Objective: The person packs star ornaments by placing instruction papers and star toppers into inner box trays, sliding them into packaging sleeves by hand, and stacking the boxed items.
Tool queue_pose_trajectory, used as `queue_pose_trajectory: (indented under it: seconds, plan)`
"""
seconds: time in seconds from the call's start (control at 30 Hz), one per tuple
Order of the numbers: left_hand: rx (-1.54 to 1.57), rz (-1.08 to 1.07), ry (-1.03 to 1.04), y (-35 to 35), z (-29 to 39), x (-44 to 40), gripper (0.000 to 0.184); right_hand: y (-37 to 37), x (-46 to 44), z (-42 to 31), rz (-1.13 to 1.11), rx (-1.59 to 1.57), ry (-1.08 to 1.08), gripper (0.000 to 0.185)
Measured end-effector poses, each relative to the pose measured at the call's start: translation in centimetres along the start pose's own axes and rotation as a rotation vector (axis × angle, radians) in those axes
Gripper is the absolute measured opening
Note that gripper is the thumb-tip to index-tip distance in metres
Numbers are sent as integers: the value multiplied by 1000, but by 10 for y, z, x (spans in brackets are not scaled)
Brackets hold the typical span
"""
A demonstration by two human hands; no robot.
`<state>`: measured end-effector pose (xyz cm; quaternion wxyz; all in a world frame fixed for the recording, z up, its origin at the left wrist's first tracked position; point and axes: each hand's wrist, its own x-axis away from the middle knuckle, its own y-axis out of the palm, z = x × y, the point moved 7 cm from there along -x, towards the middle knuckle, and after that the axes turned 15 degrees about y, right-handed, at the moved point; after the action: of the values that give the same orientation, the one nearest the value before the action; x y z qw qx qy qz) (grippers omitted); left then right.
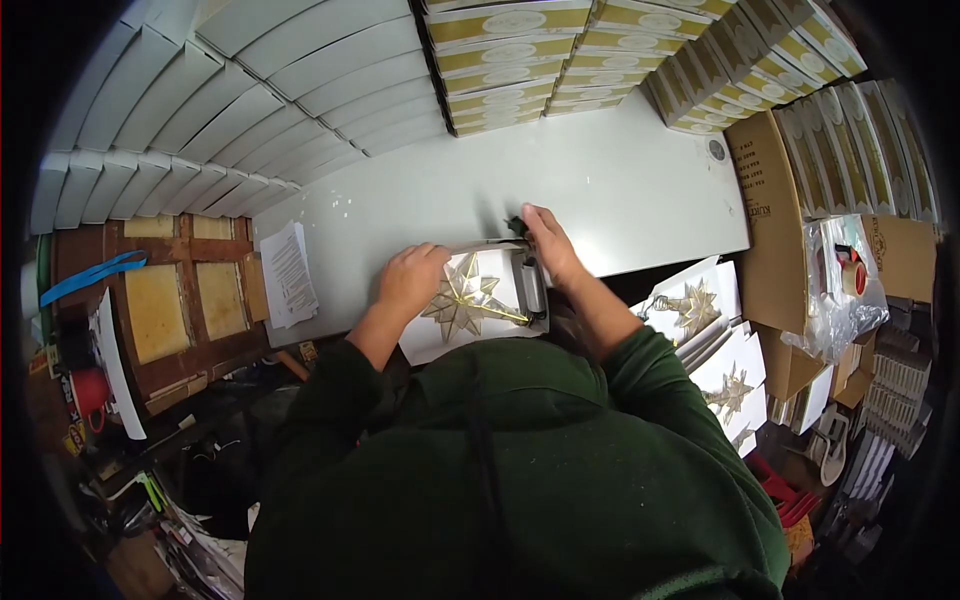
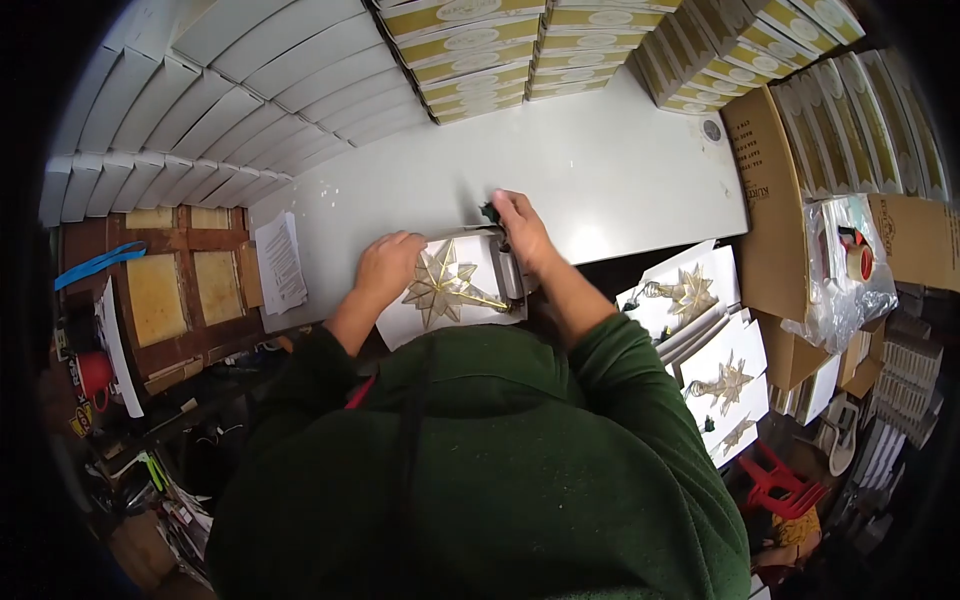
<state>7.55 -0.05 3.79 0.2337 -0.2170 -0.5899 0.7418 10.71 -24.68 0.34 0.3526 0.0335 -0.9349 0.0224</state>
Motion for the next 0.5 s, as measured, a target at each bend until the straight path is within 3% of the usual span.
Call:
queue_pose_trajectory:
  seconds: [0.07,0.1,0.23,0.4,0.5]
  plan:
    - [3,127,114,-28,12,-6,30,7,16,-26,-241,42,52,44]
    - [1,128,121,-39,16,-8,30,3,22,-35,-236,38,47,44]
    - [-88,369,257,-92,55,-1,26,3,51,-69,-290,569,-171,44]
    - [-13,325,304,-93,64,3,23,10,69,-84,-255,823,-282,38]
    - [-10,413,315,-115,65,6,22,9,91,-110,-191,732,-374,40]
